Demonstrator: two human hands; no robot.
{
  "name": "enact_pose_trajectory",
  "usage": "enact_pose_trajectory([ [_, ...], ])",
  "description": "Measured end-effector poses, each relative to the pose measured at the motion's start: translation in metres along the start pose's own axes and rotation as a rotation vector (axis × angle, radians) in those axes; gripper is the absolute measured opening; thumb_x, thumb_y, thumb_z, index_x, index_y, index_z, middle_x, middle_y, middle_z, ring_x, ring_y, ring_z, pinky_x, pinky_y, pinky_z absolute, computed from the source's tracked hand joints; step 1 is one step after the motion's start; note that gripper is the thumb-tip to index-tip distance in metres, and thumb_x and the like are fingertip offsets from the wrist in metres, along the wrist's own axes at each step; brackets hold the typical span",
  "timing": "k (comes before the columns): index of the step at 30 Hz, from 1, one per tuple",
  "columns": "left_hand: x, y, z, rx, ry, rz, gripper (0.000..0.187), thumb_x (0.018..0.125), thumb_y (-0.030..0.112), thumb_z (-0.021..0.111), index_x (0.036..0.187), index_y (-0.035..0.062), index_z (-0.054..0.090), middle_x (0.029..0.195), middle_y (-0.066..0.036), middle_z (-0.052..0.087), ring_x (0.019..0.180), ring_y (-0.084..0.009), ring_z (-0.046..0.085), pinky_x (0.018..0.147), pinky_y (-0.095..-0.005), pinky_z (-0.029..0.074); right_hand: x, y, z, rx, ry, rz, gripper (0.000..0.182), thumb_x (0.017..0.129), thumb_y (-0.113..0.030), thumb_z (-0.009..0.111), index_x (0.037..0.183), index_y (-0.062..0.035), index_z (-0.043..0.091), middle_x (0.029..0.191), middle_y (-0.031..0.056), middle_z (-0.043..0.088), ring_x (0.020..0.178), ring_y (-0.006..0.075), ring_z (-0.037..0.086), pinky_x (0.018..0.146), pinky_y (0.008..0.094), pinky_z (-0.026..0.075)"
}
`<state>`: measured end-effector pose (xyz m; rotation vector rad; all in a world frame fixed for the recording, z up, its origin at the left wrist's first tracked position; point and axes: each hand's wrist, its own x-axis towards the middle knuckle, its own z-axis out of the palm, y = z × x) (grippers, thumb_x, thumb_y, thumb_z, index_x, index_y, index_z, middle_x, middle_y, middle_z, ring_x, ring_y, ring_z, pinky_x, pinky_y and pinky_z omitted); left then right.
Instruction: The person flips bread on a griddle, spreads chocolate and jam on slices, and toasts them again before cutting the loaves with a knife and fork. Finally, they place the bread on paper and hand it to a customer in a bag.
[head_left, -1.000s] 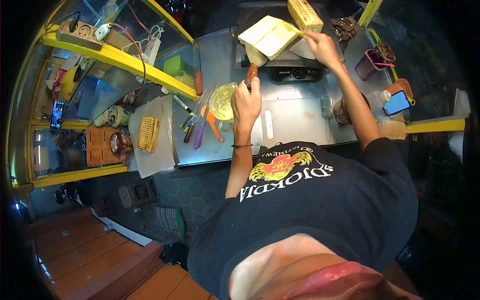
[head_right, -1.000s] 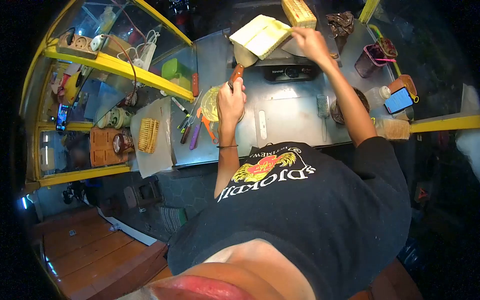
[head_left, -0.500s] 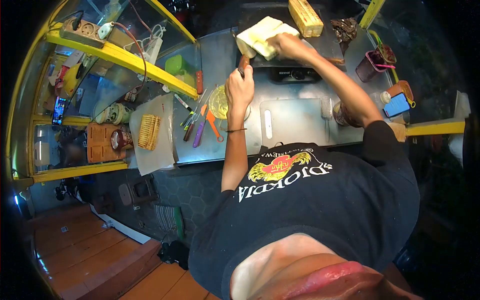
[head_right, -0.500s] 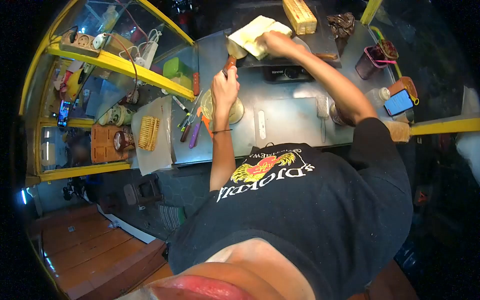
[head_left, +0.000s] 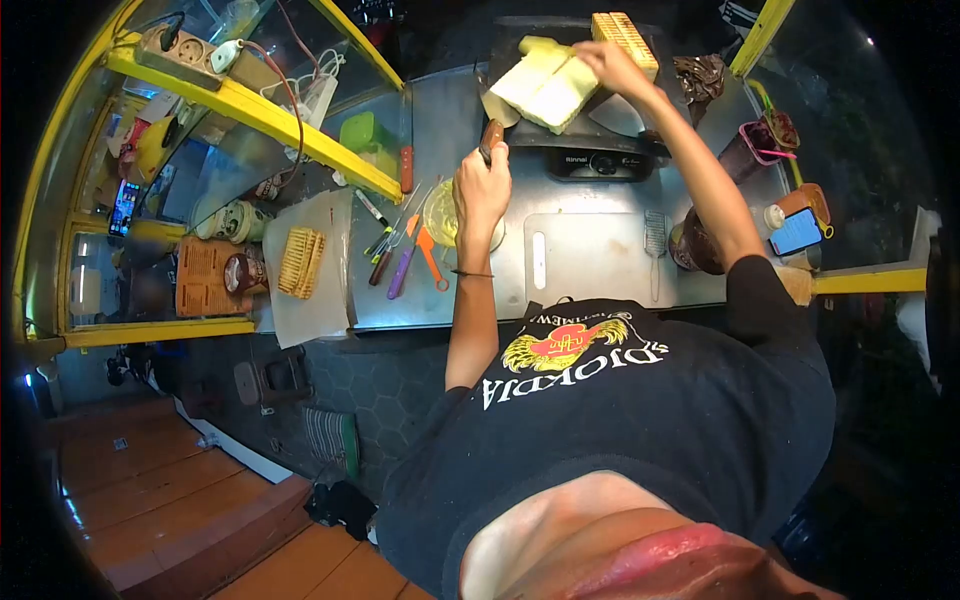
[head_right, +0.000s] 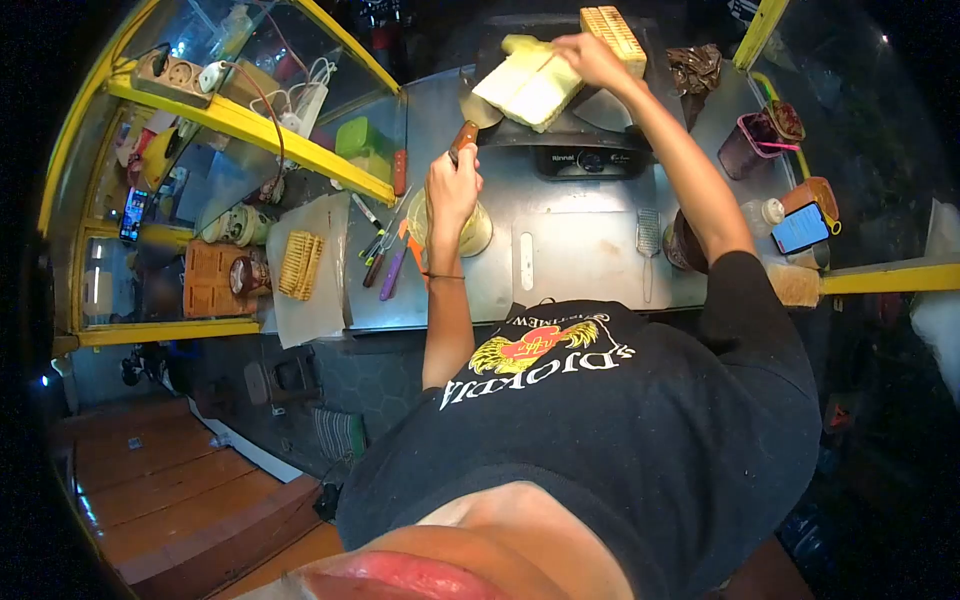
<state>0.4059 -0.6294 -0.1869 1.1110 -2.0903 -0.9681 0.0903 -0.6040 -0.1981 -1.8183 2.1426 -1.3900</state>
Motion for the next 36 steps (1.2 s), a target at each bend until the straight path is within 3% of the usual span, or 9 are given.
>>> enact_pose_trajectory([
  [3, -0.006, 0.007, 0.007, 0.0, -0.065, -0.042, 0.047, 0.092, 0.038, 0.051, 0.08, -0.0059, 0.063, 0.077, -0.03, 0.063, 0.077, -0.0471, 0.061, 0.069, -0.05, 0.046, -0.015, -0.015, 0.0, -0.221, -0.351, 0.136, 0.029, 0.088, -0.014, 0.06, 0.113, -0.0018, 0.068, 0.105, 0.0212, 0.068, 0.096, 0.033, 0.067, 0.087, 0.04, 0.051],
  [6, -0.006, 0.008, 0.005, -0.051, -0.04, -0.035, 0.045, 0.093, 0.037, 0.051, 0.074, -0.0016, 0.063, 0.061, -0.018, 0.061, 0.064, -0.036, 0.064, 0.063, -0.0448, 0.047, -0.021, -0.046, -0.005, -0.07, -0.485, -0.268, 0.028, 0.089, -0.012, 0.059, 0.114, -0.0014, 0.067, 0.103, 0.021, 0.069, 0.098, 0.0311, 0.067, 0.087, 0.0388, 0.051],
  [10, -0.009, 0.012, 0.006, -0.115, -0.037, -0.12, 0.044, 0.093, 0.038, 0.052, 0.07, 0.0013, 0.061, 0.052, -0.01, 0.058, 0.054, -0.0269, 0.062, 0.057, -0.0404, 0.046, 0.008, 0.018, -0.008, 0.062, -0.052, 0.075, 0.029, 0.093, -0.019, 0.059, 0.112, 0.0007, 0.068, 0.102, 0.0167, 0.072, 0.094, 0.0221, 0.068, 0.084, 0.0325, 0.051],
  [12, -0.01, 0.007, 0.01, -0.152, -0.044, -0.069, 0.044, 0.093, 0.038, 0.051, 0.069, 0.0021, 0.061, 0.05, -0.008, 0.056, 0.05, -0.0232, 0.06, 0.054, -0.0387, 0.045, 0.0, 0.026, -0.001, 0.079, -0.174, 0.25, 0.031, 0.092, -0.021, 0.06, 0.113, 0.0002, 0.067, 0.105, 0.0186, 0.071, 0.098, 0.0225, 0.067, 0.087, 0.0331, 0.051],
  [15, -0.011, 0.011, 0.011, -0.216, -0.027, -0.085, 0.044, 0.093, 0.037, 0.05, 0.068, 0.0013, 0.058, 0.049, -0.008, 0.054, 0.048, -0.0203, 0.058, 0.051, -0.0353, 0.043, -0.03, -0.018, 0.016, 0.05, -0.408, -0.129, 0.031, 0.092, -0.02, 0.059, 0.115, -0.001, 0.067, 0.106, 0.0194, 0.07, 0.098, 0.0275, 0.067, 0.088, 0.036, 0.05],
  [20, -0.013, -0.006, 0.017, -0.373, 0.007, -0.1, 0.041, 0.095, 0.034, 0.049, 0.074, -0.001, 0.056, 0.051, -0.007, 0.052, 0.047, -0.0149, 0.053, 0.046, -0.0292, 0.038, -0.017, -0.031, 0.01, -0.142, -0.183, -0.103, 0.028, 0.089, -0.013, 0.056, 0.113, -0.0038, 0.068, 0.1, 0.0219, 0.068, 0.09, 0.0339, 0.068, 0.079, 0.0397, 0.052],
  [22, -0.013, -0.009, 0.019, -0.444, 0.001, -0.137, 0.04, 0.096, 0.033, 0.048, 0.076, -0.0007, 0.054, 0.051, -0.005, 0.05, 0.047, -0.0136, 0.05, 0.046, -0.0276, 0.036, -0.027, -0.03, 0.023, -0.237, -0.475, -0.096, 0.026, 0.09, -0.015, 0.056, 0.111, -0.0077, 0.07, 0.098, 0.0203, 0.068, 0.089, 0.0358, 0.066, 0.082, 0.0413, 0.051],
  [34, -0.03, -0.011, 0.017, -0.481, 0.05, -0.159, 0.042, 0.095, 0.035, 0.05, 0.072, 0.0008, 0.055, 0.05, -0.007, 0.052, 0.045, -0.0158, 0.05, 0.048, -0.0322, 0.039, -0.001, -0.004, -0.013, -0.03, -0.372, -0.216, 0.029, 0.094, -0.014, 0.053, 0.116, 0.0011, 0.065, 0.111, 0.0197, 0.068, 0.101, 0.0323, 0.066, 0.089, 0.0385, 0.05],
  [36, -0.038, -0.003, 0.015, -0.372, 0.036, -0.155, 0.042, 0.095, 0.035, 0.05, 0.071, 0.001, 0.056, 0.05, -0.006, 0.052, 0.045, -0.0158, 0.051, 0.048, -0.0328, 0.039, 0.01, 0.004, -0.015, -0.174, -0.061, -0.047, 0.029, 0.094, -0.015, 0.052, 0.115, -0.0013, 0.066, 0.108, 0.0214, 0.068, 0.098, 0.0339, 0.067, 0.085, 0.0396, 0.051],
])
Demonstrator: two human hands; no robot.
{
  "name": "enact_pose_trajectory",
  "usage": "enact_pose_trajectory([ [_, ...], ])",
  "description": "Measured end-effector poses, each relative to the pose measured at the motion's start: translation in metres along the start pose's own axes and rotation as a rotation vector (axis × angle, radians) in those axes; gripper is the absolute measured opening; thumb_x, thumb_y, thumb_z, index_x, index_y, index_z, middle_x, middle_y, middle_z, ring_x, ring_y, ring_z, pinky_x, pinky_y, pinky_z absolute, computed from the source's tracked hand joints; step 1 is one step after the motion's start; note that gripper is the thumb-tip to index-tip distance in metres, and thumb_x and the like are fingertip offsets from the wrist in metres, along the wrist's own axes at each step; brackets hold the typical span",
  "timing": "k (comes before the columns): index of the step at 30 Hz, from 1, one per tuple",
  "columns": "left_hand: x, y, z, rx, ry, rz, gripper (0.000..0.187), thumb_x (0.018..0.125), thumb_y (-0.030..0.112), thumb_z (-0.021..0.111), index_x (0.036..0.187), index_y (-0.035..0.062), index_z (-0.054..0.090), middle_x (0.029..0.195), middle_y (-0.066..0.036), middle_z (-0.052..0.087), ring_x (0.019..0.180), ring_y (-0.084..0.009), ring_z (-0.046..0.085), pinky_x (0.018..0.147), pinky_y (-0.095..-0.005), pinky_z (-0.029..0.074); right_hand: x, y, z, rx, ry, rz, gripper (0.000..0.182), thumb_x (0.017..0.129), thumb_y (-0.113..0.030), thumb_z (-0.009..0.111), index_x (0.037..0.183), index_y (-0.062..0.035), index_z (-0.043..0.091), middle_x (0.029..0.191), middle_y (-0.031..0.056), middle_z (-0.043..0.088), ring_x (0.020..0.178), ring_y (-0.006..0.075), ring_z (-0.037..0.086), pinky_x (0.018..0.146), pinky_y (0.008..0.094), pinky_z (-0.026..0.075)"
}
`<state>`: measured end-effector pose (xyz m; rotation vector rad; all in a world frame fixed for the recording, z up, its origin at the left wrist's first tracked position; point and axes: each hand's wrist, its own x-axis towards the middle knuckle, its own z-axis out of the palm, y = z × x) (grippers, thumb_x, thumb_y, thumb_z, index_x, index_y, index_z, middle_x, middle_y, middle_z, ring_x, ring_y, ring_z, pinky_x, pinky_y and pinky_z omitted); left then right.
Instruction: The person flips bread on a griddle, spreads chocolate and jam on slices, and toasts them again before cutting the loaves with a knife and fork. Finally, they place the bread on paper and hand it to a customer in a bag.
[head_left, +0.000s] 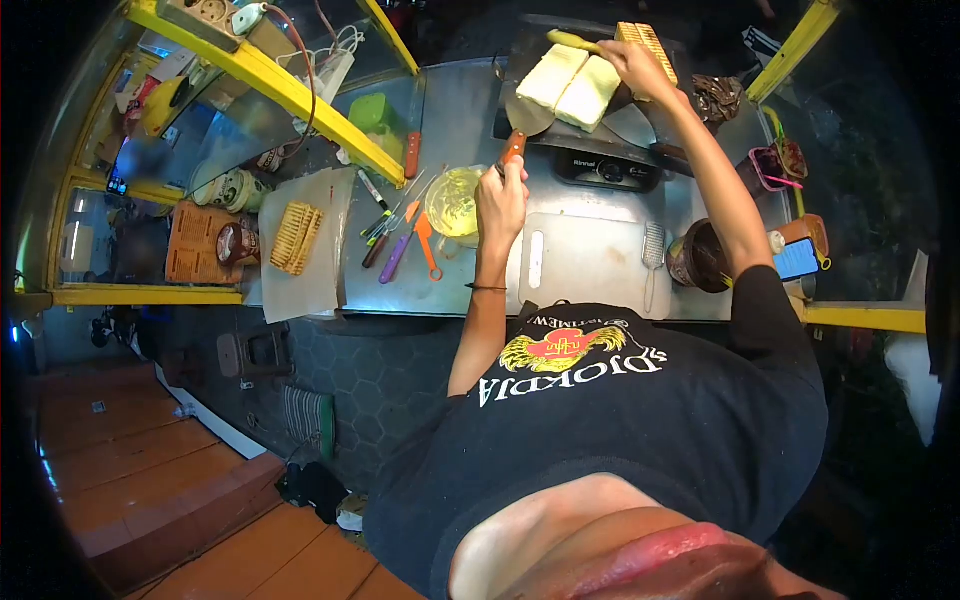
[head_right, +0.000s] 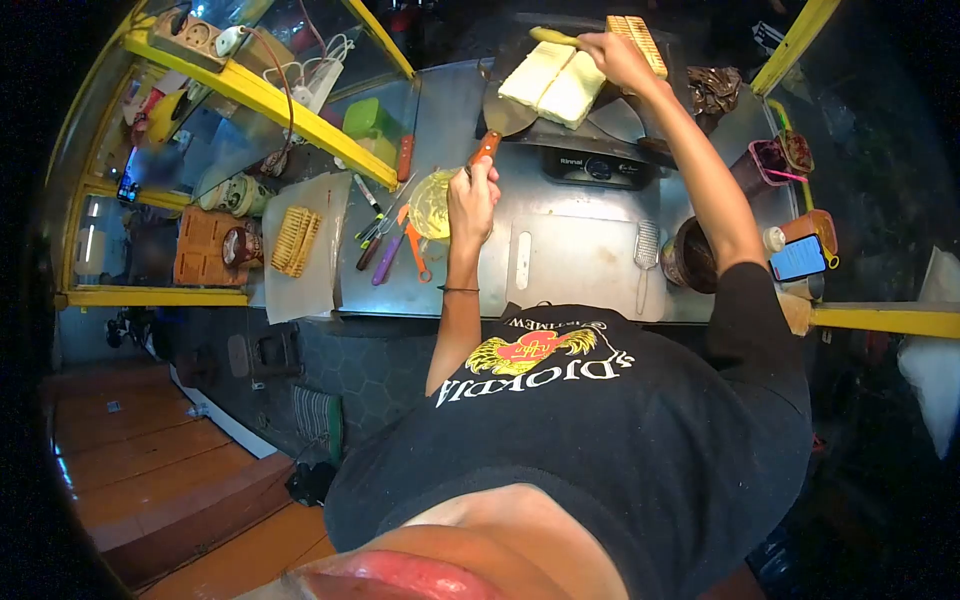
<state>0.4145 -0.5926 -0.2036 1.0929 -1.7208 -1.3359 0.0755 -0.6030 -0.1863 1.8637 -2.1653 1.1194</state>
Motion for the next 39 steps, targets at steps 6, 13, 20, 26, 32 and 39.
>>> enact_pose_trajectory([
  [6, 0.006, -0.011, 0.014, 0.031, 0.005, 0.074, 0.04, 0.096, 0.033, 0.051, 0.071, 0.0015, 0.054, 0.048, -0.004, 0.048, 0.043, -0.0129, 0.048, 0.045, -0.03, 0.036, 0.004, -0.033, -0.006, -0.204, -0.421, -0.23, 0.026, 0.088, -0.011, 0.054, 0.108, -0.0075, 0.07, 0.09, 0.0189, 0.069, 0.085, 0.0358, 0.068, 0.075, 0.0447, 0.053],
  [13, 0.003, -0.012, 0.04, -0.035, -0.028, 0.105, 0.04, 0.097, 0.034, 0.051, 0.072, 0.0017, 0.054, 0.049, -0.004, 0.049, 0.043, -0.0111, 0.048, 0.043, -0.029, 0.035, -0.008, -0.034, 0.005, -0.379, -0.415, -0.225, 0.019, 0.087, -0.012, 0.056, 0.098, -0.0039, 0.069, 0.086, 0.0233, 0.067, 0.084, 0.0367, 0.067, 0.074, 0.0472, 0.051],
  [20, -0.018, -0.033, 0.053, -0.03, -0.025, 0.159, 0.039, 0.098, 0.032, 0.051, 0.077, -0.0004, 0.057, 0.052, -0.004, 0.052, 0.048, -0.0123, 0.051, 0.046, -0.0297, 0.038, -0.002, -0.147, -0.053, 0.083, -0.384, -0.303, 0.024, 0.088, -0.02, 0.063, 0.099, 0.0017, 0.068, 0.074, 0.0109, 0.065, 0.065, 0.0143, 0.058, 0.063, 0.0303, 0.047],
  [26, -0.013, -0.029, 0.08, -0.125, -0.143, 0.229, 0.042, 0.1, 0.031, 0.044, 0.079, -0.0015, 0.059, 0.055, -0.009, 0.057, 0.051, -0.0173, 0.056, 0.055, -0.0333, 0.044, -0.028, -0.178, 0.061, 0.138, -0.823, -0.382, 0.037, 0.085, -0.029, 0.066, 0.11, -0.0017, 0.066, 0.101, 0.0198, 0.069, 0.095, 0.034, 0.066, 0.084, 0.0396, 0.051],
  [32, 0.034, -0.04, 0.093, -0.081, -0.214, 0.163, 0.042, 0.097, 0.035, 0.048, 0.08, -0.0002, 0.063, 0.056, -0.008, 0.062, 0.057, -0.0199, 0.063, 0.057, -0.0353, 0.047, -0.061, -0.142, -0.033, 0.232, -0.235, 0.187, 0.044, 0.085, -0.034, 0.065, 0.117, -0.0032, 0.063, 0.101, 0.0189, 0.069, 0.093, 0.0328, 0.068, 0.082, 0.0406, 0.052],
  [39, 0.056, -0.006, 0.084, 0.027, -0.218, 0.135, 0.04, 0.095, 0.035, 0.051, 0.077, 0.0017, 0.063, 0.054, -0.007, 0.061, 0.053, -0.0182, 0.063, 0.055, -0.0334, 0.046, -0.167, -0.074, -0.057, -0.185, -0.2, 0.802, 0.052, 0.083, -0.043, 0.07, 0.113, -0.0024, 0.061, 0.103, 0.0206, 0.068, 0.1, 0.0373, 0.064, 0.084, 0.0493, 0.05],
])
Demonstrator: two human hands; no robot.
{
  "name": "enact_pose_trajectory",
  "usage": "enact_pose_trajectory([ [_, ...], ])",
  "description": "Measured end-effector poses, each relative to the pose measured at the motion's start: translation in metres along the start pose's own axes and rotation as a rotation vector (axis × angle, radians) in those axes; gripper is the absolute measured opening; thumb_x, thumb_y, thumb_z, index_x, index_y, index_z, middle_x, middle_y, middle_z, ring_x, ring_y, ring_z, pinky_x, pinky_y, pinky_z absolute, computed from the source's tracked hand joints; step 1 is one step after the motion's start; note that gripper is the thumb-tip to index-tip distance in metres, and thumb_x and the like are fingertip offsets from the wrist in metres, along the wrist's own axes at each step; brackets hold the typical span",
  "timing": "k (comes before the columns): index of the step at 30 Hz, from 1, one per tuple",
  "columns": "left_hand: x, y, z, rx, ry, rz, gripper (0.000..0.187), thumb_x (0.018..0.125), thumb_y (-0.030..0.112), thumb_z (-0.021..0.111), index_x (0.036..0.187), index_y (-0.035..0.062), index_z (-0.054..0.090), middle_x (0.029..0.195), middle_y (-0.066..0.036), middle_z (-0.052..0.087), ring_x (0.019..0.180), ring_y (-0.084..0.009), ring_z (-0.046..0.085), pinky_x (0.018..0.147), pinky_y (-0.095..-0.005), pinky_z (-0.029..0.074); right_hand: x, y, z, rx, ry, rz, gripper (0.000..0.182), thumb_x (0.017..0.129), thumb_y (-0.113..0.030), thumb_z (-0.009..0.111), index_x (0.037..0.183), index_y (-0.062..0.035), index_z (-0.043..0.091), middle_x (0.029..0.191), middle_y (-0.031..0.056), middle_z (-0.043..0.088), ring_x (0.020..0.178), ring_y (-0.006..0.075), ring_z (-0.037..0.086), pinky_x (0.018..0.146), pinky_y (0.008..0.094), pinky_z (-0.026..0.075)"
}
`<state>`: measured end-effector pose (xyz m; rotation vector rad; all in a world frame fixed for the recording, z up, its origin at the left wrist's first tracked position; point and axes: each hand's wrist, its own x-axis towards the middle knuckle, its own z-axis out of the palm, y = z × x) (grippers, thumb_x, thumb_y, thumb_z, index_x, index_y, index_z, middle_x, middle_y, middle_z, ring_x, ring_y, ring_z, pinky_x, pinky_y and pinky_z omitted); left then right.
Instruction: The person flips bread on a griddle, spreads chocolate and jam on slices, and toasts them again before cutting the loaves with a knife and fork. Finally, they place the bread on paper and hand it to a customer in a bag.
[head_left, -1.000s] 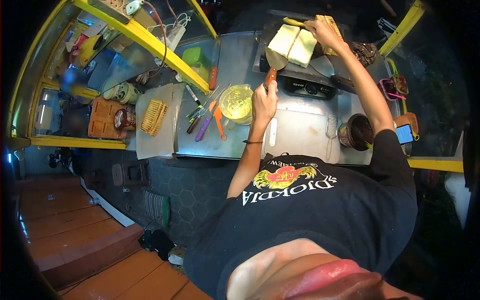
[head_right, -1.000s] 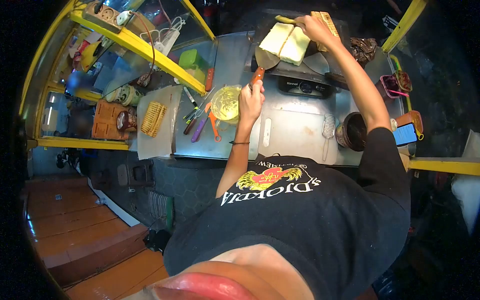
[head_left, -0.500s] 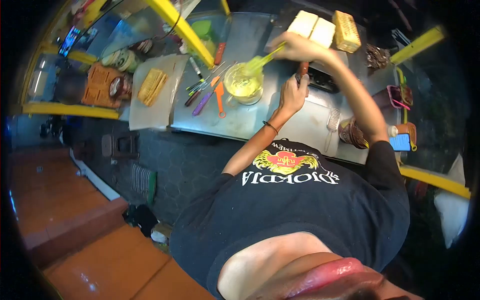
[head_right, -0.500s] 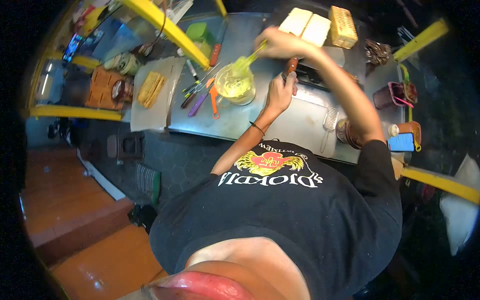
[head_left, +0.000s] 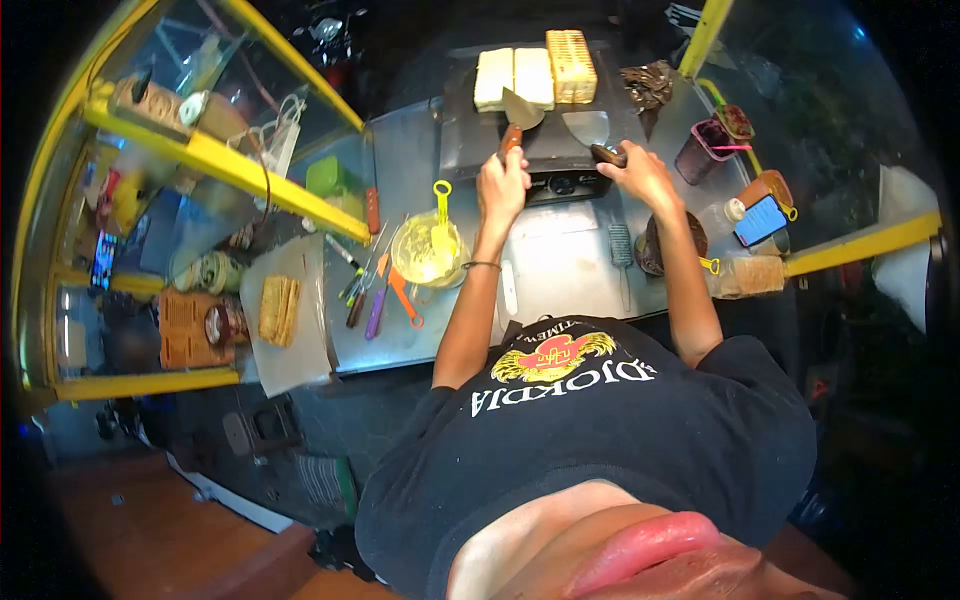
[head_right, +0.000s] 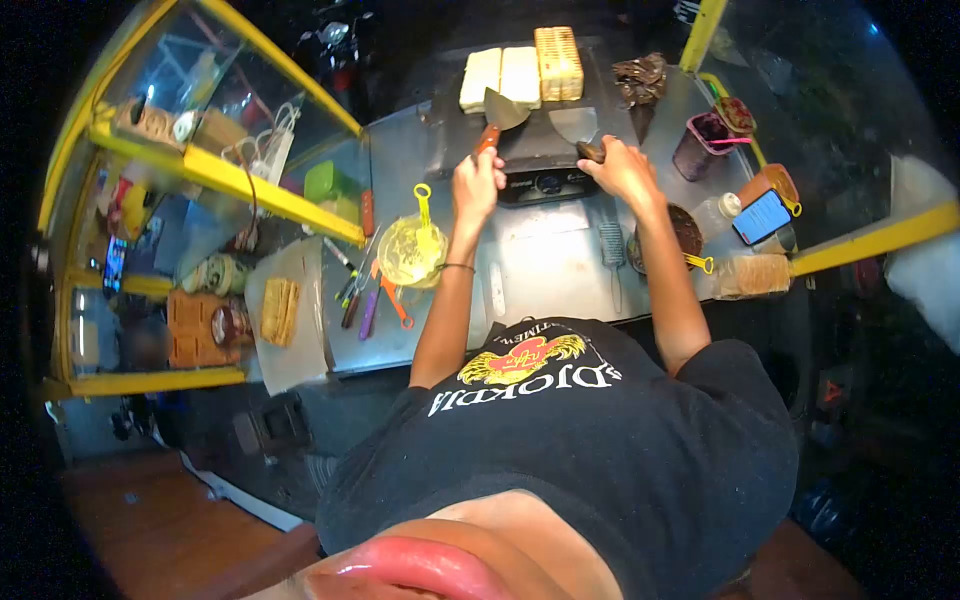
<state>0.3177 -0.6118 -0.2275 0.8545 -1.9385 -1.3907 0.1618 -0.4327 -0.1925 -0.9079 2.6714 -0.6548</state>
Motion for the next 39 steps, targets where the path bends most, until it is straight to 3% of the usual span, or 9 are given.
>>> enact_pose_trajectory([
  [3, 0.002, 0.037, -0.005, 0.09, -0.016, 0.045, 0.04, 0.096, 0.036, 0.051, 0.078, 0.0019, 0.063, 0.055, -0.007, 0.061, 0.053, -0.0187, 0.063, 0.055, -0.0345, 0.046, 0.001, 0.002, 0.012, 0.491, 0.014, 0.08, 0.047, 0.083, -0.032, 0.071, 0.113, 0.0011, 0.057, 0.068, 0.0121, 0.066, 0.049, 0.0194, 0.063, 0.041, 0.0313, 0.049],
  [11, 0.062, 0.038, 0.019, 0.265, -0.086, 0.233, 0.042, 0.097, 0.036, 0.045, 0.081, 0.002, 0.063, 0.058, -0.006, 0.063, 0.061, -0.0196, 0.063, 0.062, -0.0355, 0.047, 0.039, 0.013, 0.047, 1.381, 0.038, 0.181, 0.035, 0.088, -0.022, 0.063, 0.112, 0.0024, 0.054, 0.07, 0.0149, 0.067, 0.044, 0.0183, 0.06, 0.041, 0.03, 0.052],
  [17, 0.069, 0.044, 0.022, 0.341, -0.101, 0.241, 0.044, 0.097, 0.039, 0.045, 0.085, 0.0008, 0.064, 0.06, -0.009, 0.064, 0.065, -0.0246, 0.066, 0.064, -0.0379, 0.048, 0.059, 0.035, 0.025, 1.134, 0.343, 0.16, 0.03, 0.088, -0.017, 0.058, 0.109, 0.0038, 0.06, 0.068, 0.0156, 0.067, 0.047, 0.0188, 0.063, 0.045, 0.0295, 0.051],
  [20, 0.063, 0.049, 0.034, 0.464, -0.133, 0.307, 0.042, 0.095, 0.038, 0.048, 0.09, -0.0014, 0.063, 0.07, -0.023, 0.065, 0.075, -0.0426, 0.066, 0.07, -0.0496, 0.05, 0.072, 0.025, 0.017, 0.56, 0.586, -0.07, 0.036, 0.081, -0.021, 0.061, 0.112, -0.0041, 0.063, 0.082, 0.0195, 0.069, 0.075, 0.0355, 0.069, 0.073, 0.0422, 0.054],
  [24, 0.044, 0.06, 0.032, 0.595, -0.136, 0.366, 0.042, 0.094, 0.037, 0.049, 0.091, -0.0021, 0.064, 0.075, -0.028, 0.064, 0.076, -0.0469, 0.063, 0.071, -0.0509, 0.049, 0.055, 0.015, 0.011, 0.267, 0.447, -0.247, 0.031, 0.082, -0.02, 0.059, 0.108, -0.0043, 0.065, 0.083, 0.0191, 0.069, 0.079, 0.0366, 0.068, 0.074, 0.0443, 0.053],
  [27, 0.034, 0.063, -0.002, 0.43, -0.143, 0.258, 0.042, 0.094, 0.038, 0.049, 0.088, -0.0005, 0.064, 0.068, -0.021, 0.065, 0.07, -0.0388, 0.066, 0.067, -0.0467, 0.049, 0.027, 0.042, -0.003, 0.611, 0.384, -0.214, 0.027, 0.084, -0.02, 0.059, 0.103, -0.0009, 0.066, 0.075, 0.017, 0.069, 0.06, 0.0267, 0.068, 0.058, 0.0384, 0.054],
  [29, 0.025, 0.079, -0.021, 0.324, -0.16, 0.161, 0.041, 0.095, 0.035, 0.047, 0.084, 0.0, 0.064, 0.06, -0.006, 0.06, 0.054, -0.0146, 0.059, 0.055, -0.0328, 0.046, 0.017, 0.067, -0.011, 0.943, 0.232, -0.049, 0.026, 0.087, -0.021, 0.059, 0.096, 0.0024, 0.066, 0.066, 0.0135, 0.067, 0.044, 0.0157, 0.059, 0.041, 0.0308, 0.047],
  [36, 0.047, 0.058, 0.024, 0.576, -0.224, 0.283, 0.048, 0.095, 0.041, 0.046, 0.095, -0.0038, 0.064, 0.076, -0.025, 0.066, 0.081, -0.0428, 0.066, 0.075, -0.0504, 0.05, 0.083, 0.049, 0.017, 1.226, 0.169, 0.199, 0.027, 0.085, -0.022, 0.058, 0.093, 0.0032, 0.063, 0.064, 0.0141, 0.065, 0.041, 0.0163, 0.058, 0.04, 0.0274, 0.048],
  [39, 0.044, 0.06, 0.036, 0.651, -0.18, 0.327, 0.048, 0.094, 0.04, 0.046, 0.09, -0.0038, 0.064, 0.079, -0.028, 0.066, 0.084, -0.0462, 0.064, 0.078, -0.0522, 0.049, 0.091, 0.022, 0.005, 1.028, 0.251, 0.01, 0.024, 0.086, -0.019, 0.056, 0.09, 0.0031, 0.064, 0.059, 0.0147, 0.064, 0.041, 0.0171, 0.058, 0.045, 0.0309, 0.049],
])
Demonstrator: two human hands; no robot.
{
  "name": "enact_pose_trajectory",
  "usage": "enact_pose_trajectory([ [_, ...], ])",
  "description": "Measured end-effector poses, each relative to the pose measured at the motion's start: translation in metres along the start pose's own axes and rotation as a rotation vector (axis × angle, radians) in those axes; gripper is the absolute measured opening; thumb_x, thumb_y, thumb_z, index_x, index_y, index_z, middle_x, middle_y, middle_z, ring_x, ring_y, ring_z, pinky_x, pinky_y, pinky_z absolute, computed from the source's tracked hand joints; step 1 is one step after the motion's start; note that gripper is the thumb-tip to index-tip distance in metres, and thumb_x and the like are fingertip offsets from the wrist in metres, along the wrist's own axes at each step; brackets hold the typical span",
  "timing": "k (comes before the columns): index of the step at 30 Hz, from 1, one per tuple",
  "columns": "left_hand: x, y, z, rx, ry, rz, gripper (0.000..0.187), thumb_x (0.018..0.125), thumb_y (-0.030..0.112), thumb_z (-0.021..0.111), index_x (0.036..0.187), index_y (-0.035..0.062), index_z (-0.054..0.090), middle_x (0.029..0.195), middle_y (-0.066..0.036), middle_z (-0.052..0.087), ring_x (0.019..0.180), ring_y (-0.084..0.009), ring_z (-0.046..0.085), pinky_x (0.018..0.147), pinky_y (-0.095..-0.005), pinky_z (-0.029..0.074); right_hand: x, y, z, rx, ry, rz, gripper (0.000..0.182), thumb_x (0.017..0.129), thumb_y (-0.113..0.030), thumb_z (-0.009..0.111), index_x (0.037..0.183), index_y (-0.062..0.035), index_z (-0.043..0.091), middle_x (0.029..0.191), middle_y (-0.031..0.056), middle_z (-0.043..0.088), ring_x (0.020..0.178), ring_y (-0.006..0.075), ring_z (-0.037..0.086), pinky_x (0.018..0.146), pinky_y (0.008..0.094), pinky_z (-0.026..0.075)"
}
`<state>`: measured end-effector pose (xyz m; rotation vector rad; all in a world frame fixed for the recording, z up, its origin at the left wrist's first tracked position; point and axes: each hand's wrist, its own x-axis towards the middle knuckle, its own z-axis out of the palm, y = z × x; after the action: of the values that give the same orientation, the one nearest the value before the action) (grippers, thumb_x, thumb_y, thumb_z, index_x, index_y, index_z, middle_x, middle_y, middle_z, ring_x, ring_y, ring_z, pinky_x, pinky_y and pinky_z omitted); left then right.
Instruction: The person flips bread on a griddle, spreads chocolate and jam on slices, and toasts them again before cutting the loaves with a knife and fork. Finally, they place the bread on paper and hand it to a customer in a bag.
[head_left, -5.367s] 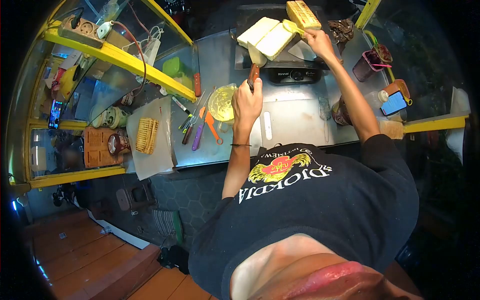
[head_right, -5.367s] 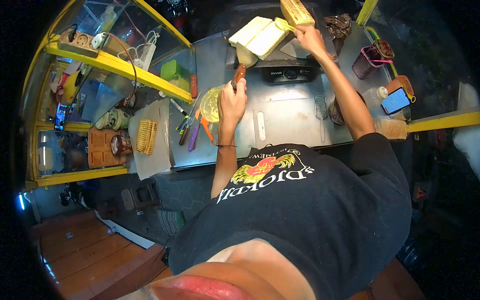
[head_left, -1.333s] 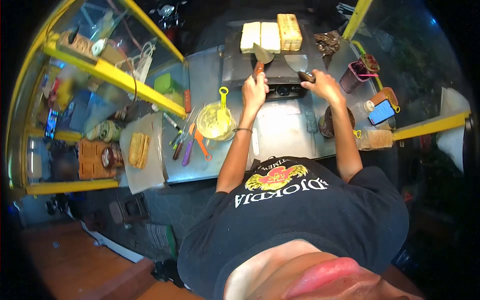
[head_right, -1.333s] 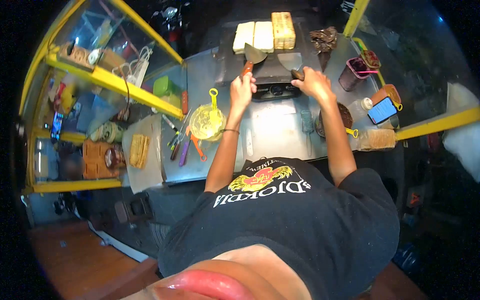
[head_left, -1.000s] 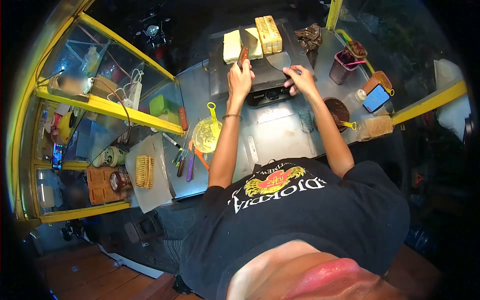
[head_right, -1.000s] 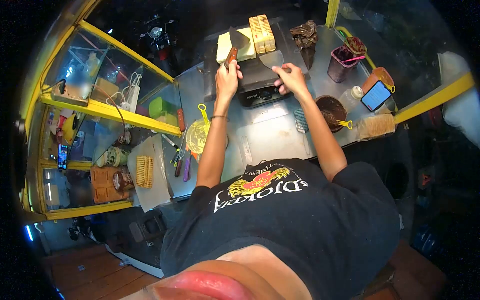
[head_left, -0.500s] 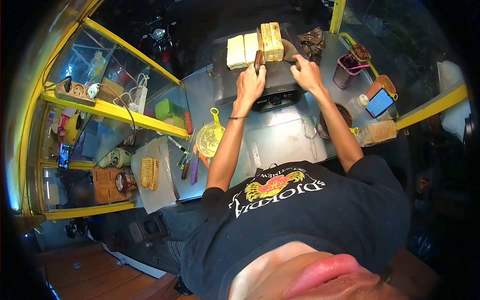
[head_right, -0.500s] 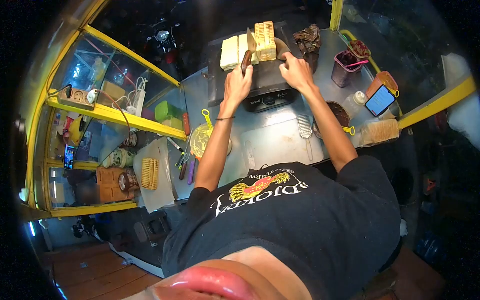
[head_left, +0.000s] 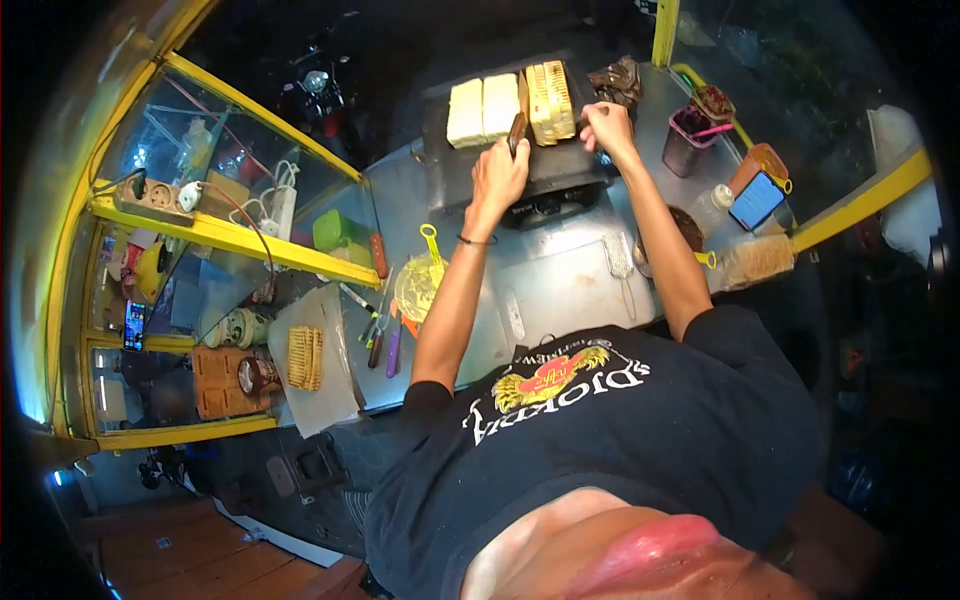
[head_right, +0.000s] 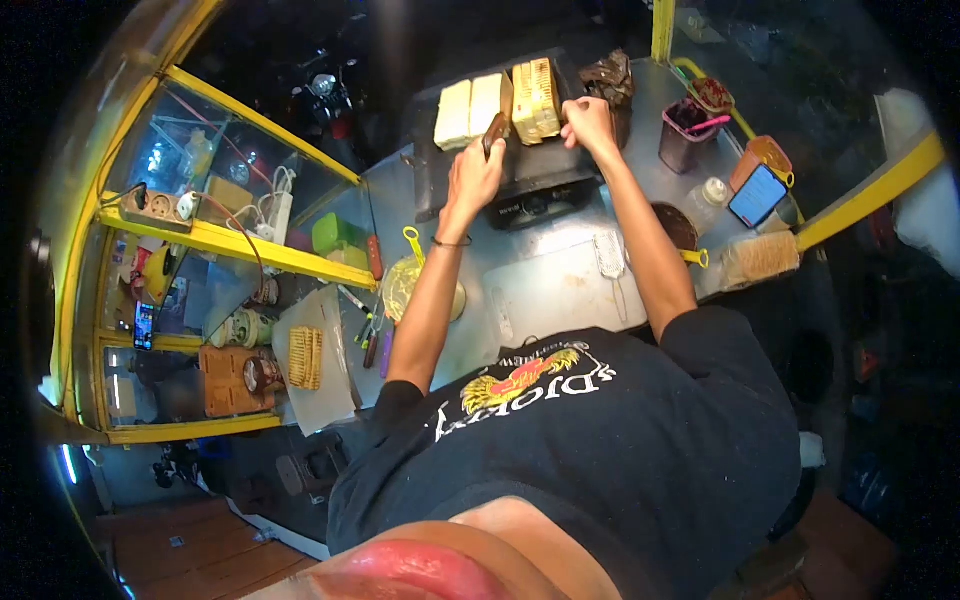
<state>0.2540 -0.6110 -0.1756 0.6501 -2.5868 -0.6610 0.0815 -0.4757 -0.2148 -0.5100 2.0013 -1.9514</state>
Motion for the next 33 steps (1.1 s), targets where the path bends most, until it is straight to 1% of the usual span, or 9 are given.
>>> enact_pose_trajectory([
  [2, 0.003, -0.009, -0.011, -0.19, -0.106, -0.07, 0.048, 0.094, 0.041, 0.047, 0.085, -0.0025, 0.065, 0.07, -0.02, 0.067, 0.078, -0.04, 0.067, 0.075, -0.0487, 0.05, -0.019, -0.027, 0.0, -0.276, 0.021, -0.091, 0.028, 0.086, -0.021, 0.058, 0.095, 0.0038, 0.066, 0.06, 0.0128, 0.065, 0.044, 0.0172, 0.062, 0.048, 0.0339, 0.051],
  [4, 0.005, -0.015, -0.022, -0.207, -0.072, -0.072, 0.048, 0.094, 0.041, 0.047, 0.08, -0.0009, 0.065, 0.063, -0.014, 0.065, 0.073, -0.0353, 0.067, 0.073, -0.0458, 0.049, -0.009, 0.006, -0.014, -0.625, 0.235, -0.783, 0.028, 0.086, -0.022, 0.058, 0.098, 0.0022, 0.067, 0.058, 0.01, 0.064, 0.045, 0.017, 0.062, 0.046, 0.0331, 0.05],
  [7, 0.012, -0.033, -0.024, -0.167, -0.113, -0.085, 0.048, 0.094, 0.04, 0.045, 0.082, -0.0008, 0.066, 0.064, -0.015, 0.066, 0.073, -0.0353, 0.067, 0.073, -0.0455, 0.05, -0.05, -0.03, -0.049, -0.279, 0.008, -0.048, 0.03, 0.086, -0.025, 0.058, 0.097, 0.0022, 0.067, 0.056, 0.0105, 0.062, 0.039, 0.0167, 0.057, 0.04, 0.031, 0.046],
  [12, 0.019, -0.034, -0.019, -0.128, -0.172, 0.015, 0.046, 0.094, 0.038, 0.046, 0.076, -0.0012, 0.063, 0.063, -0.016, 0.065, 0.07, -0.0344, 0.067, 0.07, -0.0444, 0.049, -0.019, 0.018, -0.046, 0.103, -0.004, 0.165, 0.025, 0.082, -0.02, 0.058, 0.083, 0.005, 0.063, 0.056, 0.0172, 0.061, 0.035, 0.018, 0.054, 0.033, 0.0313, 0.041],
  [18, 0.013, -0.032, -0.023, -0.238, -0.144, 0.003, 0.041, 0.095, 0.036, 0.047, 0.079, 0.0001, 0.059, 0.06, -0.009, 0.06, 0.062, -0.0202, 0.06, 0.063, -0.0366, 0.046, -0.032, -0.028, -0.013, -0.454, 0.024, -0.213, 0.029, 0.085, -0.022, 0.056, 0.098, 0.0022, 0.066, 0.063, 0.0163, 0.066, 0.047, 0.0189, 0.063, 0.052, 0.0323, 0.052],
  [19, 0.01, -0.032, -0.025, -0.206, -0.133, -0.027, 0.042, 0.095, 0.037, 0.047, 0.079, 0.0007, 0.059, 0.061, -0.009, 0.061, 0.062, -0.02, 0.06, 0.064, -0.0361, 0.045, -0.03, -0.011, -0.015, -0.575, 0.224, -0.496, 0.032, 0.082, -0.026, 0.057, 0.087, 0.0041, 0.066, 0.063, 0.024, 0.063, 0.059, 0.0334, 0.067, 0.068, 0.0429, 0.053],
  [25, 0.006, -0.034, -0.034, -0.19, -0.199, 0.008, 0.043, 0.095, 0.036, 0.045, 0.074, 0.0004, 0.055, 0.062, -0.009, 0.06, 0.064, -0.0209, 0.059, 0.064, -0.0366, 0.045, -0.033, 0.005, -0.061, -0.022, -0.065, 0.131, 0.027, 0.084, -0.02, 0.057, 0.089, 0.0056, 0.064, 0.056, 0.0151, 0.063, 0.036, 0.0169, 0.055, 0.037, 0.0302, 0.043],
  [30, 0.008, -0.038, -0.022, -0.174, -0.208, 0.052, 0.042, 0.095, 0.038, 0.046, 0.081, -0.0003, 0.06, 0.061, -0.013, 0.062, 0.062, -0.0267, 0.064, 0.063, -0.0405, 0.048, -0.009, 0.011, -0.041, 0.105, -0.115, 0.201, 0.029, 0.086, -0.019, 0.056, 0.1, 0.0061, 0.062, 0.061, 0.014, 0.065, 0.041, 0.0171, 0.058, 0.04, 0.0297, 0.046],
  [33, -0.002, -0.044, -0.018, -0.365, -0.163, 0.028, 0.042, 0.095, 0.036, 0.047, 0.08, -0.0006, 0.06, 0.059, -0.009, 0.06, 0.058, -0.0198, 0.059, 0.059, -0.0365, 0.045, -0.019, -0.032, -0.03, -0.24, -0.07, -0.064, 0.029, 0.09, -0.02, 0.055, 0.098, 0.0058, 0.064, 0.06, 0.0127, 0.065, 0.045, 0.0166, 0.062, 0.044, 0.0296, 0.049],
])
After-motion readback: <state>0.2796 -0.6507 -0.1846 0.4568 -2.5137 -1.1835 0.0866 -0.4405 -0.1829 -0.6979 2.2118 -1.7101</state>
